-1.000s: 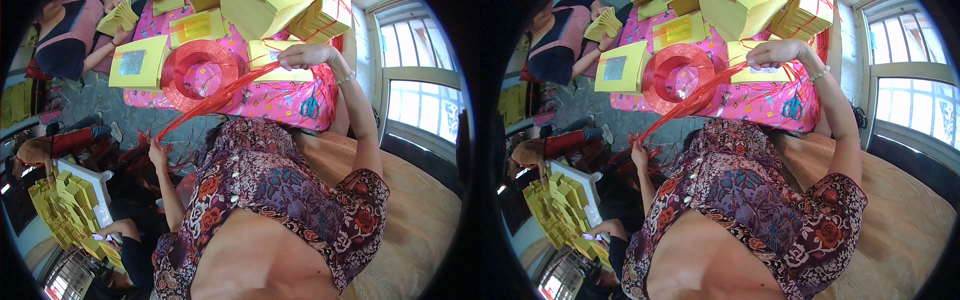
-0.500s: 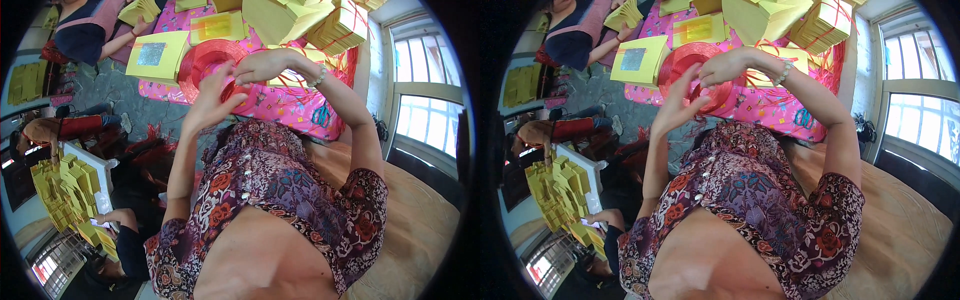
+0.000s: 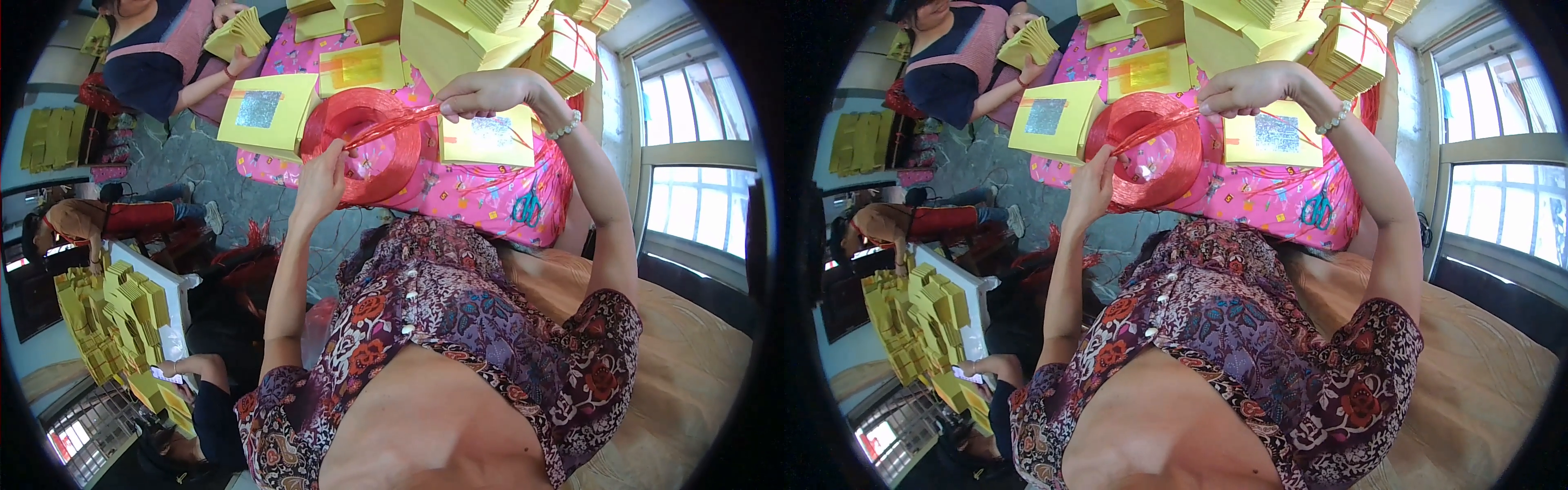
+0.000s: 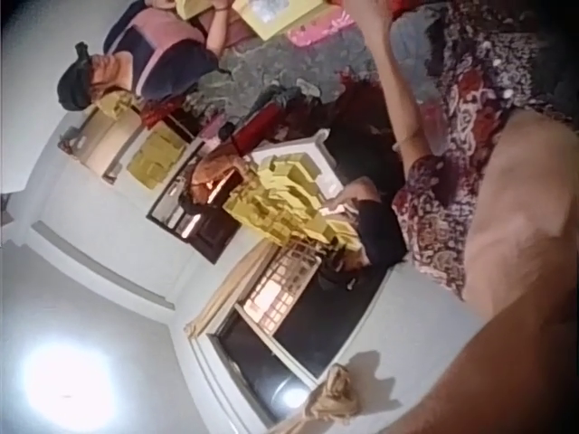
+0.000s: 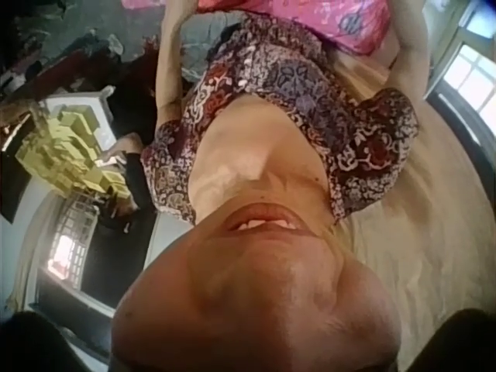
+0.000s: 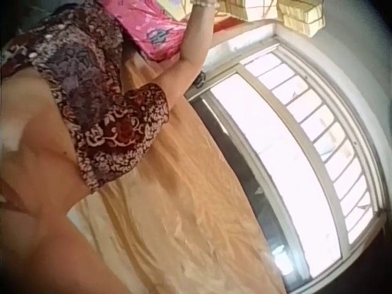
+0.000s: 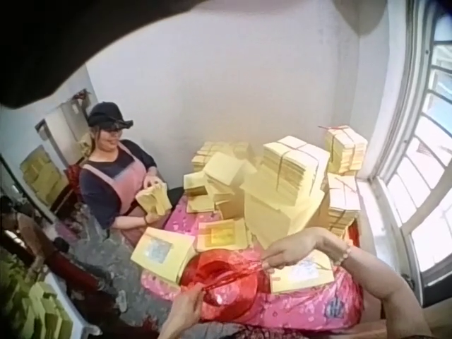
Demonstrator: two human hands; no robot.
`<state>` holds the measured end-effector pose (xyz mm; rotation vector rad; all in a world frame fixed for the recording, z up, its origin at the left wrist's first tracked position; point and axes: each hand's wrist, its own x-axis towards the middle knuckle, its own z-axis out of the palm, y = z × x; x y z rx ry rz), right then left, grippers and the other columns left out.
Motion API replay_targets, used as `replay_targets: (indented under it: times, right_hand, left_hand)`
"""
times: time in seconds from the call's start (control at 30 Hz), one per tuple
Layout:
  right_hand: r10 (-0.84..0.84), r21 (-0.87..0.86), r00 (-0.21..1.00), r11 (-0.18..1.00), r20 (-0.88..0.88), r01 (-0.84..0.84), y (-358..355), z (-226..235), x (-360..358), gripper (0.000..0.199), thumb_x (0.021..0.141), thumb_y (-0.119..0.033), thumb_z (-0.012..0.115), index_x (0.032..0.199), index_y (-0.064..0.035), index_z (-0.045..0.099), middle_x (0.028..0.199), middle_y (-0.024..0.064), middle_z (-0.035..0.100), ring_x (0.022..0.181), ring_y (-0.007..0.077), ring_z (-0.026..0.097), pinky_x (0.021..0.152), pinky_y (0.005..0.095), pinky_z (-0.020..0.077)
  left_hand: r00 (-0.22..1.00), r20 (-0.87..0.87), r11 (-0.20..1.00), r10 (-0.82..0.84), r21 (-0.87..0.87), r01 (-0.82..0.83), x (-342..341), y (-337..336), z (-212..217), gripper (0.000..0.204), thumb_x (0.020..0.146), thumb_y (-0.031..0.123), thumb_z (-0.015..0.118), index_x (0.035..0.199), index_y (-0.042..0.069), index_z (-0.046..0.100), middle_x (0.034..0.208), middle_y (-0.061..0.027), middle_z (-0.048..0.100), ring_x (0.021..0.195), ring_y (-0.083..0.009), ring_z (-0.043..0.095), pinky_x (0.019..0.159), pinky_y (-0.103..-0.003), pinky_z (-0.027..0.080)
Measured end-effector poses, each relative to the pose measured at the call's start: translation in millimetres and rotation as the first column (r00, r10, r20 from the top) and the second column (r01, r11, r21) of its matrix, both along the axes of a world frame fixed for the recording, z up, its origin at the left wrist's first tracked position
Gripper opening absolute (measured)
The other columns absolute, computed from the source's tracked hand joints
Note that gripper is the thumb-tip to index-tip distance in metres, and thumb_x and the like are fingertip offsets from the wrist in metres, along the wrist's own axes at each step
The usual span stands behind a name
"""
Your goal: Bundling stacks of yellow paper using red plastic strips.
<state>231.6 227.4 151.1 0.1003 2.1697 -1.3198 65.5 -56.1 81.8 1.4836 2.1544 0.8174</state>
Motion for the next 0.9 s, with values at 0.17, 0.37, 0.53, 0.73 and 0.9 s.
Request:
replay_targets:
  times: [0.17,0.37,0.53,0.73,0.9]
  right_hand:
    - [0.165,0.206,0.966,0.971,-0.199,-0.123,-24,2,-18,0.033,0.096,-0.030,0.043,0.082,-0.0017,0.053,0.069,0.0066,0.049,0.068,0.0200,0.048,0.065,0.0340,0.0413]
    - [0.280,0.371,0.920,0.914,-0.275,-0.167,-59,7,-48,0.037,0.095,-0.031,0.043,0.089,0.0019,0.057,0.078,0.0147,0.059,0.074,0.0302,0.056,0.070,0.0394,0.0443]
    - [0.261,0.332,0.953,0.922,-0.154,-0.198,-53,26,-46,0.040,0.095,-0.034,0.042,0.095,0.0015,0.059,0.079,0.0143,0.060,0.074,0.0253,0.057,0.070,0.0370,0.0455]
    - [-0.079,0.308,0.875,0.918,-0.478,0.252,-42,37,-26,0.040,0.093,-0.040,0.048,0.094,-0.0025,0.062,0.082,0.0142,0.062,0.073,0.0276,0.059,0.068,0.0382,0.0460]
    - [-0.333,0.148,0.552,0.743,-0.765,0.653,-69,38,-27,0.028,0.090,-0.030,0.058,0.092,-0.0018,0.061,0.064,0.0124,0.057,0.059,0.0260,0.056,0.058,0.0363,0.0445]
  left_hand:
    - [0.862,-0.464,0.915,-0.203,0.222,0.336,-7,10,11,0.031,0.091,0.021,0.052,0.115,0.002,0.050,0.088,-0.0180,0.063,0.082,-0.0391,0.062,0.071,-0.043,0.048]
    - [0.937,0.196,0.952,-0.289,0.161,0.260,30,51,35,0.053,0.090,0.018,0.055,0.132,-0.001,0.029,0.099,-0.0219,0.061,0.088,-0.0365,0.061,0.079,-0.039,0.047]
    - [0.991,0.098,0.980,-0.091,0.186,0.072,45,53,41,0.042,0.091,0.012,0.049,0.127,-0.001,0.034,0.080,-0.0270,0.060,0.076,-0.0440,0.060,0.063,-0.049,0.044]
    - [0.996,-0.066,0.978,0.066,0.203,-0.051,36,56,46,0.026,0.094,0.011,0.045,0.118,0.001,0.049,0.081,-0.0212,0.061,0.074,-0.0405,0.060,0.061,-0.045,0.044]
    - [0.983,0.046,0.898,0.179,0.400,-0.182,38,65,54,0.026,0.092,0.007,0.044,0.117,0.000,0.050,0.088,-0.0238,0.061,0.078,-0.0396,0.061,0.066,-0.046,0.046]
